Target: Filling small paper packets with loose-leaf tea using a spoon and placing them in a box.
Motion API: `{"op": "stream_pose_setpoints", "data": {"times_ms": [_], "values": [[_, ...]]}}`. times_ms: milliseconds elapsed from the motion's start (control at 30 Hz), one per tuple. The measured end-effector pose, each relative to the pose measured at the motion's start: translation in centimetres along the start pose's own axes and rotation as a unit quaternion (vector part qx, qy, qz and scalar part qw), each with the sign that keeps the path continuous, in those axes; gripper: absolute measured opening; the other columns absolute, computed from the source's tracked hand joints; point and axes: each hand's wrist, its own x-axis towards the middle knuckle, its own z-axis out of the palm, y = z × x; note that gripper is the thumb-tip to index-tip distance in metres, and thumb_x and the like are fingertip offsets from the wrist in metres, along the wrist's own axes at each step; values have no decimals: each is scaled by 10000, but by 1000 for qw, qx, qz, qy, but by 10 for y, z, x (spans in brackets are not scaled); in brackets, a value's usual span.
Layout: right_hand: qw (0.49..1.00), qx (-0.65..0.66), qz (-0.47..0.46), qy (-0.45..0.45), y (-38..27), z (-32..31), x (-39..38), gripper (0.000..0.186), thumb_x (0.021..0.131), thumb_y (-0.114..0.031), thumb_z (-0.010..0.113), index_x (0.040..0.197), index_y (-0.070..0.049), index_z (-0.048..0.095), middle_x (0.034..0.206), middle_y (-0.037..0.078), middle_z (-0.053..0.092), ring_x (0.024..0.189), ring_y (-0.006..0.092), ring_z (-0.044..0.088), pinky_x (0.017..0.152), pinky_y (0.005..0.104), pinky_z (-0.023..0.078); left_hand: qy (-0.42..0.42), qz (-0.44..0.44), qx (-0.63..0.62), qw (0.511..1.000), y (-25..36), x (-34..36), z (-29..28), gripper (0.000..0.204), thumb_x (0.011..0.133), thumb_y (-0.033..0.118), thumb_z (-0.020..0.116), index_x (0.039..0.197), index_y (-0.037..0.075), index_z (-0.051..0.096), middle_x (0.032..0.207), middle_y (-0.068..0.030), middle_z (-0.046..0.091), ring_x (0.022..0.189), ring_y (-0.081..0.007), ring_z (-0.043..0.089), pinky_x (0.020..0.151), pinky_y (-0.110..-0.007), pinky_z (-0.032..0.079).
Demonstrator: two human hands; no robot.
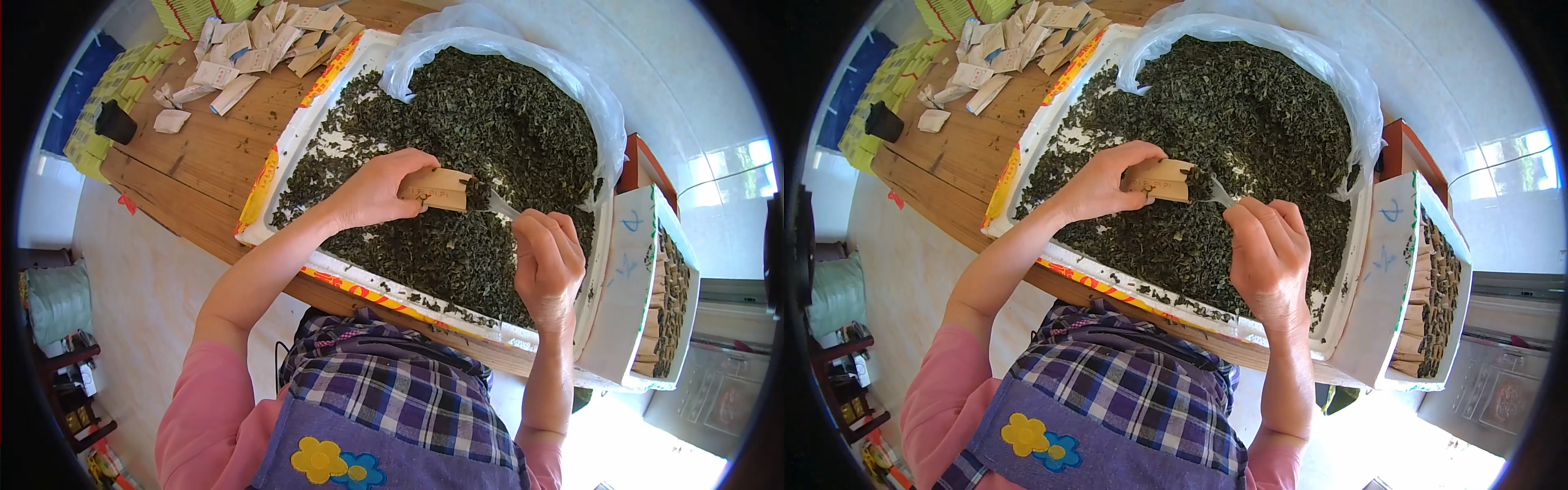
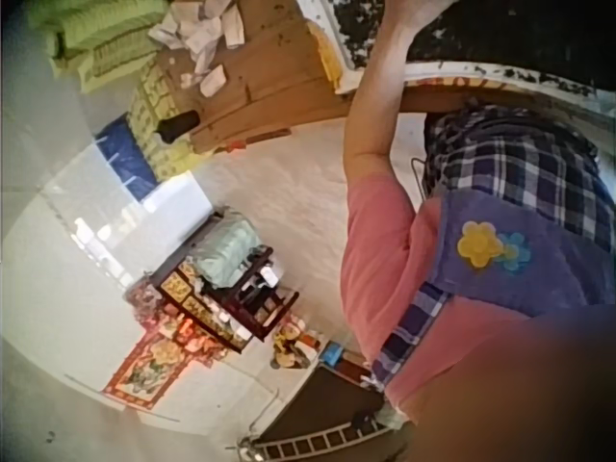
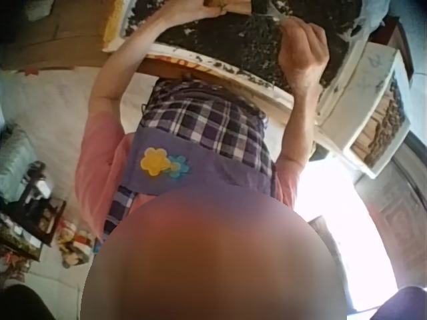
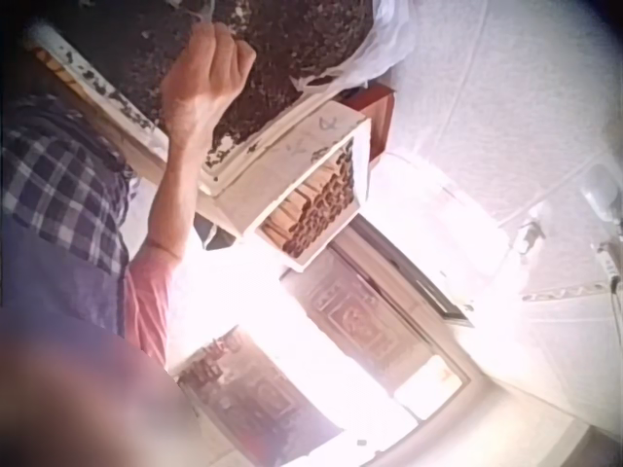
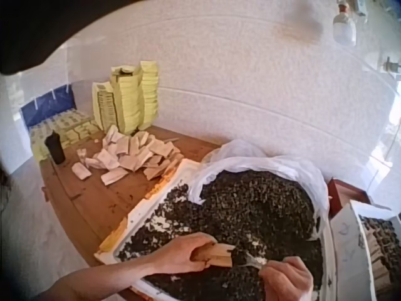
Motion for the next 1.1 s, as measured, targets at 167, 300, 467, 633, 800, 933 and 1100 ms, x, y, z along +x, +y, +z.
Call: {"op": "stream_pose_setpoints", "data": {"times_ms": [167,300,467,633,800,933,1100], "values": [[1000,-1,6,4,1,-1,-2,181,768,136,652,896,12,617,833,118,671,725,295,627,709,351,519,-4,-7,-4,1000,0,0,0,544,734,91,732,1240,19,543,1155,-127,595,1048,-272,608,910,-341,492],[1000,-1,2,7,1,2,-3,183,767,135,650,894,8,618,832,119,671,725,295,629,709,351,520,-1,-2,2,1000,0,0,2,541,733,91,731,1236,21,545,1155,-125,596,1052,-278,608,916,-346,491],[1000,2,1,-2,0,5,-5,186,760,135,650,892,8,617,837,123,670,721,296,627,702,352,519,6,6,17,1000,-3,-1,3,537,728,83,725,1232,26,548,1153,-124,597,1055,-281,608,916,-345,493],[1000,8,-5,-11,-2,10,-5,200,745,137,650,892,5,617,840,124,668,716,299,623,696,357,517,4,30,39,999,-5,-1,3,510,711,80,717,1193,29,559,1136,-116,598,1053,-288,606,918,-355,489],[1000,6,-1,-14,-4,14,-8,212,733,141,645,888,-2,619,836,123,666,713,297,626,698,364,515,-4,13,26,1000,-9,-2,4,508,706,87,719,1185,32,559,1128,-115,596,1051,-298,602,921,-360,485],[1000,11,2,-15,-6,17,-14,209,736,137,642,891,-2,621,839,125,667,717,294,634,706,370,515,-12,3,45,999,-8,-2,3,543,699,58,724,1213,34,550,1167,-103,589,1069,-260,603,932,-337,481],[1000,9,9,-18,-8,18,-14,199,744,129,637,891,-5,621,827,127,666,723,294,642,709,378,515,-15,6,60,998,-8,-2,4,531,701,62,705,1209,31,551,1161,-106,588,1073,-267,599,939,-339,480]]}}
